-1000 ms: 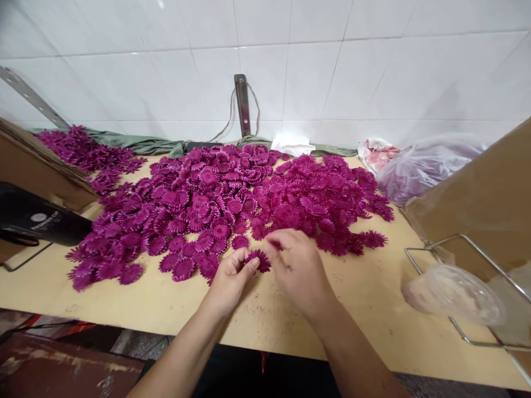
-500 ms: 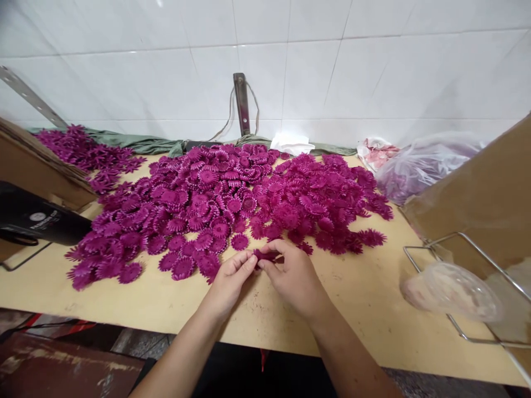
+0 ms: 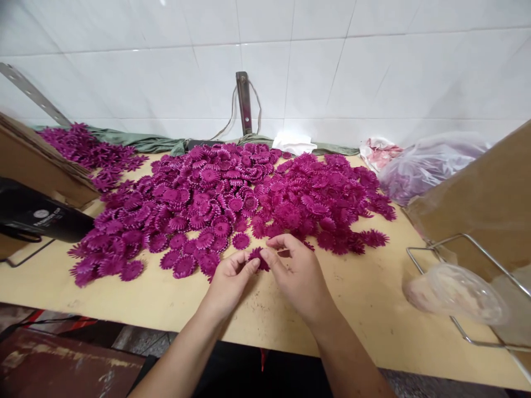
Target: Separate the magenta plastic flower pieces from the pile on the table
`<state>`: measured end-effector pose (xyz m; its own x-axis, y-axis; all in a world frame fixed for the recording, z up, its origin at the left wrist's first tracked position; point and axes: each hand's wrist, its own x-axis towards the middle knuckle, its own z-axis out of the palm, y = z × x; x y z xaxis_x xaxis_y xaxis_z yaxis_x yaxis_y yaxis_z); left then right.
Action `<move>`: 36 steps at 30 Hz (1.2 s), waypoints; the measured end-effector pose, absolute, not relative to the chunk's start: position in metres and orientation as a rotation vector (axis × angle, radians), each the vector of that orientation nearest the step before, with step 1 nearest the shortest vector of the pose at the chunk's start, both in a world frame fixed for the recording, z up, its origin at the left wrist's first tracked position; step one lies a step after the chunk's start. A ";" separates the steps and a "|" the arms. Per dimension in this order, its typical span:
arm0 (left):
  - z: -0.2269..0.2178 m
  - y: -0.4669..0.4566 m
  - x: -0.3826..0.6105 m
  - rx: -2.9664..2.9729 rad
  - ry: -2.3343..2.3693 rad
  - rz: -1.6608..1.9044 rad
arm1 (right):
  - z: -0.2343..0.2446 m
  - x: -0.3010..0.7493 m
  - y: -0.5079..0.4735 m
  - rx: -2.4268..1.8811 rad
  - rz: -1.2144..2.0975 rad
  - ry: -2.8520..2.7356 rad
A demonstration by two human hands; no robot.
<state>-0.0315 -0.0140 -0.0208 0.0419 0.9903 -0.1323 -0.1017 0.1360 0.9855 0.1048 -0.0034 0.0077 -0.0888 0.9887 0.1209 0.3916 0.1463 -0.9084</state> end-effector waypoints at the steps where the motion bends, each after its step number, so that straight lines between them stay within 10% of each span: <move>1: -0.021 -0.013 -0.032 1.061 1.166 1.142 | 0.008 0.103 -0.006 -1.346 0.948 -1.636; 10: -0.018 -0.014 -0.040 1.027 1.135 1.090 | 0.003 0.096 -0.003 -1.267 1.278 -1.584; 36: -0.020 -0.017 -0.043 0.934 1.165 1.234 | 0.003 0.134 0.036 -1.465 0.818 -1.252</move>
